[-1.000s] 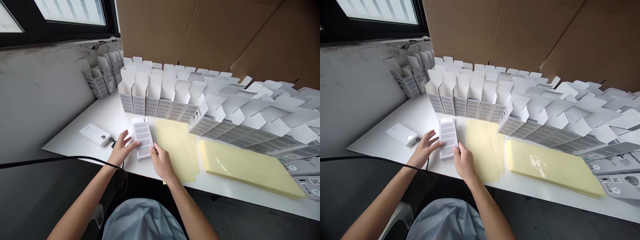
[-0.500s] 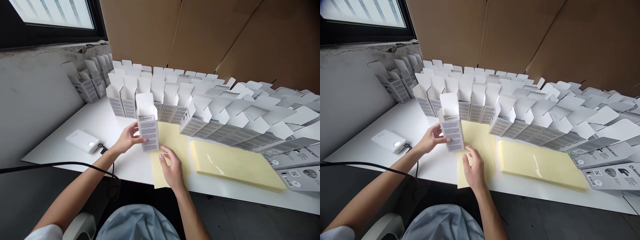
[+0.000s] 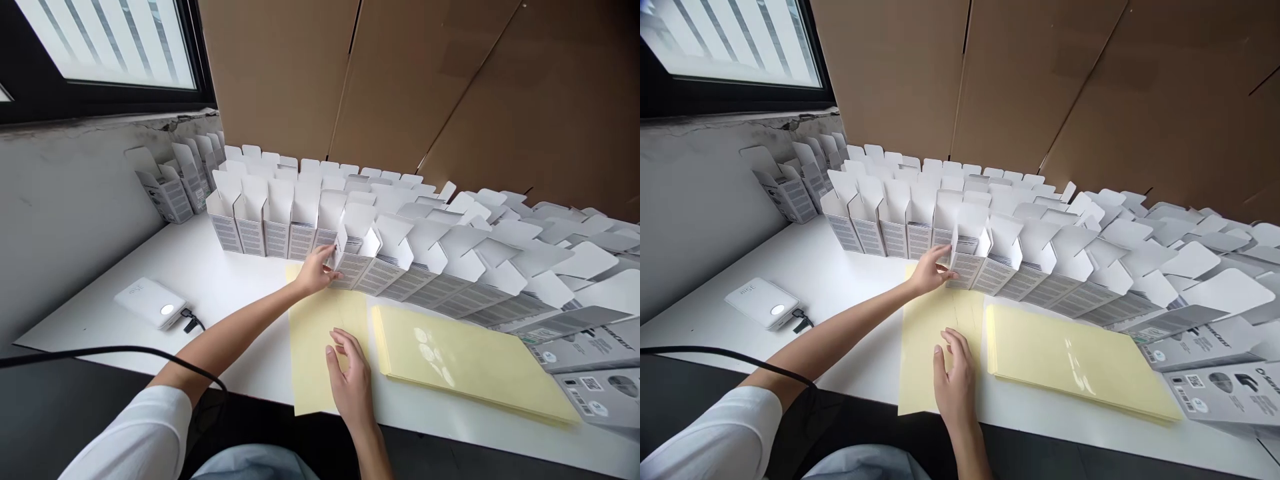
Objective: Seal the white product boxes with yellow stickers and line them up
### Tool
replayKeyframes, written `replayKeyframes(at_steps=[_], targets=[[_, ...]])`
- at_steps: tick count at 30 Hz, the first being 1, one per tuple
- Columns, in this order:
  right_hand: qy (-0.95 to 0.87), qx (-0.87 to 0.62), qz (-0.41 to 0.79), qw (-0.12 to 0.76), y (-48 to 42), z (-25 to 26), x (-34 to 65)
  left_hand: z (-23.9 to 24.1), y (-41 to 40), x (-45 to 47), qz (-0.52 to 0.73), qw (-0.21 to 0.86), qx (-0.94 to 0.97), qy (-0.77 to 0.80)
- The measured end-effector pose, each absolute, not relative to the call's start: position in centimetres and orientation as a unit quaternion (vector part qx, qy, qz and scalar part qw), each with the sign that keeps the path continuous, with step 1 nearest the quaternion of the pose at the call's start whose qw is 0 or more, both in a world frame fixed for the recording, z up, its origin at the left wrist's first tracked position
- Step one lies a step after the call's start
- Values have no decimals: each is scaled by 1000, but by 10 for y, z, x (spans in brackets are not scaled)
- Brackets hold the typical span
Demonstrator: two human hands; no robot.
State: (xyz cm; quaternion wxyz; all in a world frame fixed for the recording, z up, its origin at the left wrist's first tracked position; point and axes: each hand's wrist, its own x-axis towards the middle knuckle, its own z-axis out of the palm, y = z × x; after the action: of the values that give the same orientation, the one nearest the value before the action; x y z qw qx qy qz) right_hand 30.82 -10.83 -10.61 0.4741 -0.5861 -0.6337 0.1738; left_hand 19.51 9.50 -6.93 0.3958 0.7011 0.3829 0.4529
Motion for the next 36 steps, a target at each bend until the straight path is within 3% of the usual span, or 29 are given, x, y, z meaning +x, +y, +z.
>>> replayKeyframes(at_steps=[4,9,18,22,27,36], targets=[[-643,-596,181,446,-108,-113,312,-74,93,192,433,334,718,431],[-626,-615,183,443,-108,-117,314,-47,82,159,386,288,748,457],[-603,-630,237,428,-104,-128,324,23,99,-70,467,48,538,700],[-594,-635,235,434,-102,-129,325,45,142,-138,354,32,531,769],[-581,-651,240,425,-105,-129,321,58,179,-160,176,39,556,811],[-574,-659,235,425,-105,-116,314,71,153,-151,-9,-40,521,853]])
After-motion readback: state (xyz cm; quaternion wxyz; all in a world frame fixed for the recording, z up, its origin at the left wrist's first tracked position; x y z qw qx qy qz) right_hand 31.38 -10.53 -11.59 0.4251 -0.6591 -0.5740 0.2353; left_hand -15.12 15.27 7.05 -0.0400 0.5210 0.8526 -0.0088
